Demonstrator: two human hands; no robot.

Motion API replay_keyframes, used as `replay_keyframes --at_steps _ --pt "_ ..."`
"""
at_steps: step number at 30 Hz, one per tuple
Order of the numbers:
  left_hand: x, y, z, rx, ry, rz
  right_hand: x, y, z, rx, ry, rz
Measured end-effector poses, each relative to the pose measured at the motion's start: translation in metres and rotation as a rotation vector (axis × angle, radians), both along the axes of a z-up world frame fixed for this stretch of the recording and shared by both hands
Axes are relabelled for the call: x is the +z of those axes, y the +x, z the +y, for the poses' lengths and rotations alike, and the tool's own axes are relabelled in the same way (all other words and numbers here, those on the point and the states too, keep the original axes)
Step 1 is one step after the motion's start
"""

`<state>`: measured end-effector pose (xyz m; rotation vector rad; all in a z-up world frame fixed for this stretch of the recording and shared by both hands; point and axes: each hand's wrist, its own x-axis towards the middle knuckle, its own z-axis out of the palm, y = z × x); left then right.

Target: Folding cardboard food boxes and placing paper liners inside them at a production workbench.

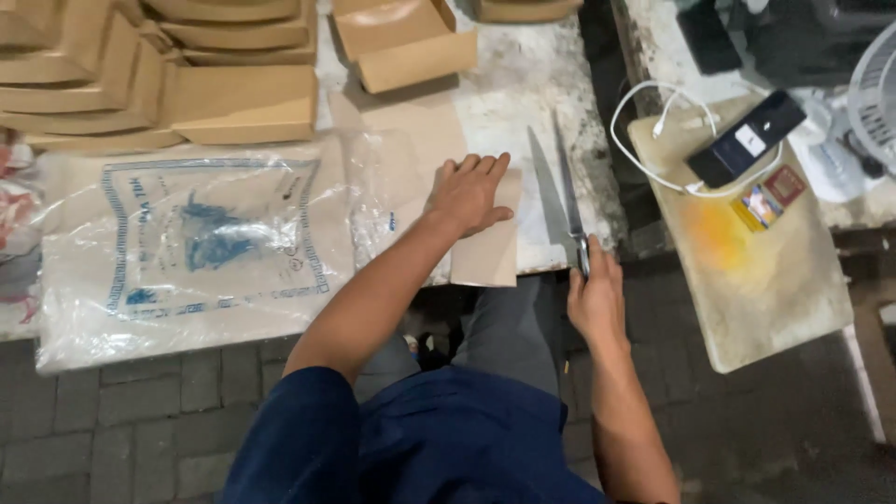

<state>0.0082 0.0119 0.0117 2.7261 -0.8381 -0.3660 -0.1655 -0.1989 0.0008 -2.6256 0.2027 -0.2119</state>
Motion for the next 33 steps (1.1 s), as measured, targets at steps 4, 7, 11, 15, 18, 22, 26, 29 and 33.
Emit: replay_keyframes --at_steps 4,7,11,15,18,22,26,29,33 --pt "-0.017 0.015 0.008 0.044 -0.010 -0.011 -0.004 0.037 -0.004 -0.034 -0.059 0.006" --pt "-0.035 0.016 0.016 0.077 -0.050 -0.030 -0.010 0.055 -0.012 0.010 -0.127 -0.008" --pt "-0.020 -0.002 0.025 0.147 -0.236 -0.050 -0.015 0.068 -0.013 -0.002 -0.079 0.044" --pt "-0.017 0.002 0.051 0.261 -0.416 0.062 -0.016 0.074 -0.010 -0.021 -0.145 0.085" --pt "0.001 0.015 0.095 0.393 -0.492 0.108 -0.018 0.079 -0.010 -0.043 -0.194 0.114" --pt "0.052 0.033 0.160 0.641 -0.637 -0.020 0.013 0.101 0.025 0.068 -0.163 -0.133" --pt "0.074 0.049 0.205 0.843 -0.701 -0.075 0.030 0.162 0.076 0.229 0.084 -0.186" --pt "0.084 0.055 0.239 1.015 -0.787 -0.230 0.055 0.211 0.117 0.351 0.036 -0.160" --pt "0.071 0.039 0.283 1.226 -0.807 -0.459 0.069 0.255 0.148 0.374 -0.180 -0.076"
